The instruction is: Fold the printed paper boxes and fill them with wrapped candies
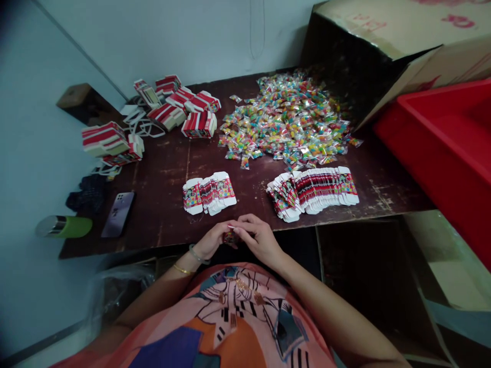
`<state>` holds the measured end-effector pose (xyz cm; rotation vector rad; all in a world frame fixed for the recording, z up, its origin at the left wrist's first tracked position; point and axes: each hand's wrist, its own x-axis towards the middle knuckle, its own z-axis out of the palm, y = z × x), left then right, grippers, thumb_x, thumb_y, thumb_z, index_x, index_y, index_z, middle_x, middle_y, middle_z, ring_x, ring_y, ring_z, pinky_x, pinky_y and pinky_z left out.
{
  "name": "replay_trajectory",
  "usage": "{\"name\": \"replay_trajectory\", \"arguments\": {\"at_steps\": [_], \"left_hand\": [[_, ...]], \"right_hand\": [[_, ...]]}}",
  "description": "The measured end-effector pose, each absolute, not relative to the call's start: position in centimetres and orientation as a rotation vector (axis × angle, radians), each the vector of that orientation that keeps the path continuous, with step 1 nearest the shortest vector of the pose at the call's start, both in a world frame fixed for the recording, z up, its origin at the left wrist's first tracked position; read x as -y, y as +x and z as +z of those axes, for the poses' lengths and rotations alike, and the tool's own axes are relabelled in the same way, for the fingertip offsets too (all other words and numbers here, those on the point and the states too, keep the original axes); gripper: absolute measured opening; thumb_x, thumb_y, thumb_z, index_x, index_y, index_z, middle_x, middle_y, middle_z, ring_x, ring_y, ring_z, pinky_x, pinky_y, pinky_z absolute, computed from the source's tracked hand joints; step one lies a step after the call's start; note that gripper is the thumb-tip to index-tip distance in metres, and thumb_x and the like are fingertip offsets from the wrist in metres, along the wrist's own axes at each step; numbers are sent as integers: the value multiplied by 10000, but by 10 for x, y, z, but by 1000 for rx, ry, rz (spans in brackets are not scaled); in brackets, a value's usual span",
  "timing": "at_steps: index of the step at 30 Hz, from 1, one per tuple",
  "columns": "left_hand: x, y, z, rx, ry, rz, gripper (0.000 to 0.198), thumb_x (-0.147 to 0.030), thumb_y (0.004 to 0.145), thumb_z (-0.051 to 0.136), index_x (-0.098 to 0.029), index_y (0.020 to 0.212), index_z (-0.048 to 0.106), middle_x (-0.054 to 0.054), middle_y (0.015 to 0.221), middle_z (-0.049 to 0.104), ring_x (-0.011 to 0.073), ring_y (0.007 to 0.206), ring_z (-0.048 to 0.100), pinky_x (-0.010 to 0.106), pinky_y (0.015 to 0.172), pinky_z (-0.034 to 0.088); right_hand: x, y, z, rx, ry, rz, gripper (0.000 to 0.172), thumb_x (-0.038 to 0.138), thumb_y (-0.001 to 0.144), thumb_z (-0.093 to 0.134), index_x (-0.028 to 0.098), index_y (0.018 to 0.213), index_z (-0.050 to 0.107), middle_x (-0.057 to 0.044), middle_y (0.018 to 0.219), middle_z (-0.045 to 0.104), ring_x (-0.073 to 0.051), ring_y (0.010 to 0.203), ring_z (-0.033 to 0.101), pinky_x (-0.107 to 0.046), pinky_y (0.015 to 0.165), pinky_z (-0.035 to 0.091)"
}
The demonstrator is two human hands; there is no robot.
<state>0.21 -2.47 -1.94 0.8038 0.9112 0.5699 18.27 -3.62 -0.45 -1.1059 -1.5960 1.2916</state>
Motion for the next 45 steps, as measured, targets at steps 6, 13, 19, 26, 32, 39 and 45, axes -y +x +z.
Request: {"name": "replay_trajectory", "arguments": {"at_steps": [6,13,19,26,32,39,45], "left_hand": [[24,-4,-17,-842,1033,526,419,-434,841,562,-136,1123,646,84,960,647,188,837,561,287,680,509],[27,-6,-26,-910,972,491,531,-540,830,549,-152,1190,597,91,967,632,194,830,569,266,593,506],[24,0,-20,-921,786,510,551,-593,838,487,-120,1091,615,95,915,646,186,757,598,247,526,476],[20,-4,-13,-902,683,526,560,-615,841,444,-111,1007,623,74,782,629,168,660,604,229,468,472],[18,-8,-6,-939,753,447,539,-589,837,465,-106,1006,634,76,772,643,185,689,612,236,478,463],[27,2,-8,-1019,845,371,513,-595,826,479,-115,850,658,62,696,639,170,617,583,234,447,422],[25,5,-10,-954,699,445,488,-530,832,438,-99,918,651,70,708,644,170,612,591,228,449,419]], "right_hand": [[22,185,-8,1323,-1168,1567,227,387,772,690,209,896,755,-54,885,666,-179,792,627,-311,710,519],[26,185,-16,1298,-1221,1489,227,396,799,655,208,888,747,-51,895,667,-178,846,615,-299,754,501],[13,196,-16,1093,-1162,1846,297,407,793,653,201,1005,673,5,781,656,-101,613,575,-242,610,487],[21,191,-24,1189,-1047,1743,357,355,798,660,234,1133,633,1,846,632,-106,654,561,-263,650,494],[16,195,-9,1545,-1067,1521,277,341,882,559,241,1118,665,-52,994,646,-151,780,614,-288,690,518],[6,202,-1,2174,-1050,1093,298,277,895,545,247,1174,643,-92,1014,675,-205,888,637,-338,808,499],[9,194,-8,1527,-1144,1562,257,362,846,598,200,1031,674,-22,798,666,-122,612,581,-245,567,487]]}}
